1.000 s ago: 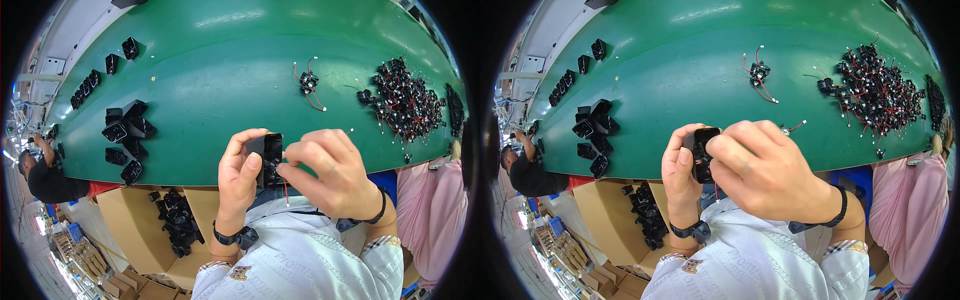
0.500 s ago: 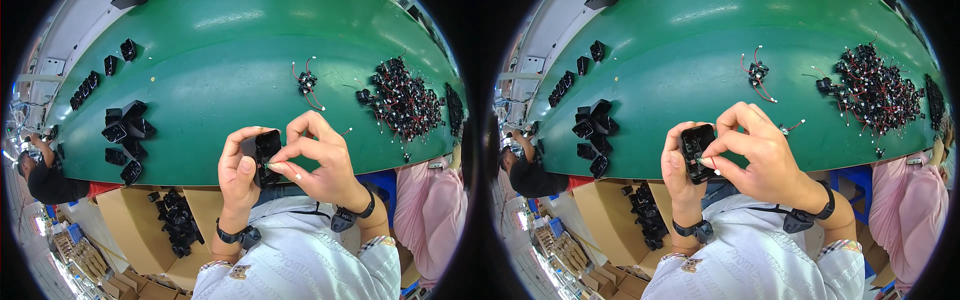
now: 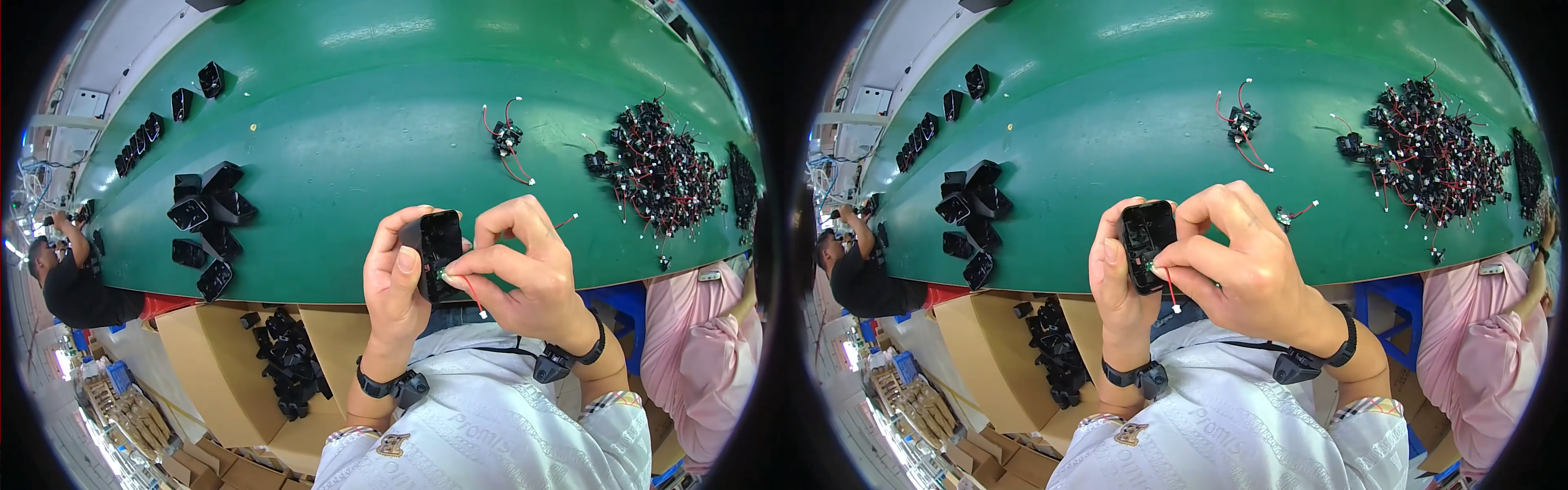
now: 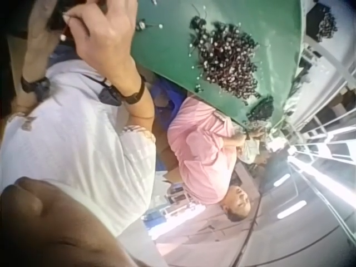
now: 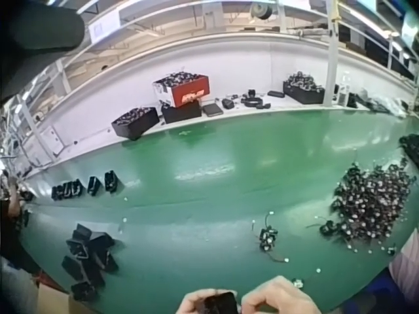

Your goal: The person picks up a plastic housing and a circuit board with wires, inserts the board into the housing, and presses it into place before placing the unit on the conveyor belt. This process is repeated several times.

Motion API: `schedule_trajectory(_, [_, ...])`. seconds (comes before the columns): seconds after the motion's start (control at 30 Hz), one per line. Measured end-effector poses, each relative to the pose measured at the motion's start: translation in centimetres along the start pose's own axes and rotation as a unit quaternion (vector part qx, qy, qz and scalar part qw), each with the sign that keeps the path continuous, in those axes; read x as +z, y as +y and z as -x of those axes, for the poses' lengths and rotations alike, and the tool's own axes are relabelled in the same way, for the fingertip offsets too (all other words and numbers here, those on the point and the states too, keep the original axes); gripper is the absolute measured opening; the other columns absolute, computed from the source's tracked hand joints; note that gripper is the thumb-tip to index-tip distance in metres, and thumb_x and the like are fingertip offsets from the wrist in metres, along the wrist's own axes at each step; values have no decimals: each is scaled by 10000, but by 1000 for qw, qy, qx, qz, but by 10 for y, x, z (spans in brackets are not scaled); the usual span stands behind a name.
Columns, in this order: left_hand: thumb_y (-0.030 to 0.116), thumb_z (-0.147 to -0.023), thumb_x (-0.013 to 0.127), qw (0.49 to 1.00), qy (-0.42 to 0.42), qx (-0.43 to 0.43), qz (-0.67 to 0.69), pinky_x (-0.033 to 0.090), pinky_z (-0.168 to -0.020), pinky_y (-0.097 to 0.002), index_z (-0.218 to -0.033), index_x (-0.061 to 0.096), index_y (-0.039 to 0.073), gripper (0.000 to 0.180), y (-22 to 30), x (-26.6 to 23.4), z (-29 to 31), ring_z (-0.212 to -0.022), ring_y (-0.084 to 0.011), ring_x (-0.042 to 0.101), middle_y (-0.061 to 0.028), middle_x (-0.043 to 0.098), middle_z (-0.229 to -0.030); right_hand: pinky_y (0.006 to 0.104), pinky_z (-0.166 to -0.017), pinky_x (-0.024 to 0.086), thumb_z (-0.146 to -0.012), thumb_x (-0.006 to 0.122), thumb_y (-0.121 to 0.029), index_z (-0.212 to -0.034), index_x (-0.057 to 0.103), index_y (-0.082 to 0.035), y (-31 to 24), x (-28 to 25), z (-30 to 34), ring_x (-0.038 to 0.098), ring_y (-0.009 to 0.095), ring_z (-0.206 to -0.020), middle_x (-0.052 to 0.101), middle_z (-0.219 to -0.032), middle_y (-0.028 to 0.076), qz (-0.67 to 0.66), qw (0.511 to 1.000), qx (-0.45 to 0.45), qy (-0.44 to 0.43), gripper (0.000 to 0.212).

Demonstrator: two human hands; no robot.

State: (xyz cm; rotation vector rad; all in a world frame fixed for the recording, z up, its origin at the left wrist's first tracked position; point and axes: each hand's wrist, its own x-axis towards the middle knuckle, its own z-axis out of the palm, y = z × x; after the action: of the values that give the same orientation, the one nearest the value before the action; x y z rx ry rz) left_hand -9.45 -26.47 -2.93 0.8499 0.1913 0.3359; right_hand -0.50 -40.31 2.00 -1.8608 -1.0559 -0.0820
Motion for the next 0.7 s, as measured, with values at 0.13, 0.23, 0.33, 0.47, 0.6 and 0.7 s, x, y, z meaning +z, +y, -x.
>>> schedule_trajectory(0.13, [338, -981, 651, 1000, -11, 18, -11, 501, -984, -358, -1329, 486, -13, 521, -2, 0, 0, -1121, -213, 626, -162, 613, -1257, 330, -658, 428, -652, 842, -34, -850, 751, -98, 4, 4, 1, 538, 209, -783, 548, -871, 37, -40, 999, -4, -14, 227])
schedule_trajectory(0.23, [477, -983, 595, 995, 8, 12, -95, 492, -987, -355, -1305, 487, -21, 603, -4, 4, -3, -1110, -229, 622, -191, 610, -1239, 367, -718, 456, -665, 812, -27, -864, 743, -82, 1, 12, 9, 559, 243, -844, 577, -943, 54, -19, 1000, 16, 2, 217])
schedule_trajectory(0.33, [399, -982, 625, 999, 8, -15, -27, 556, -918, -370, -1324, 474, -17, 560, -3, 1, -2, -1057, -223, 646, -170, 609, -1221, 414, -817, 480, -686, 787, -44, -918, 737, -61, -3, 12, 10, 571, 292, -960, 606, -1092, 98, 42, 999, -12, -1, 237])
schedule_trajectory(0.47, [261, -1004, 618, 995, 35, -51, 75, 609, -845, -382, -1316, 474, -9, 437, -6, 6, -5, -1006, -222, 670, -164, 607, -1196, 476, -985, 456, -678, 819, -122, -1039, 736, -65, -9, 3, 9, 531, 399, -1191, 526, -1393, 188, 38, 997, 19, -61, 375])
schedule_trajectory(0.6, [170, -983, 660, 993, 54, -94, 38, 581, -839, -314, -1253, 488, 1, 362, -8, 12, -8, -978, -182, 667, -114, 602, -1135, 466, -1046, 457, -684, 849, -97, -953, 719, -12, 22, -5, 10, 525, 404, -1296, 499, -1454, 240, -141, 980, 86, -112, 310])
schedule_trajectory(0.7, [204, -988, 660, 997, 37, -48, -41, 566, -802, -300, -1176, 510, -2, 317, -1, 18, -17, -918, -166, 657, -100, 602, -1078, 466, -1074, 431, -705, 850, -89, -926, 716, -2, 26, -1, 11, 516, 367, -1320, 500, -1448, 256, -316, 933, 143, -95, 273])
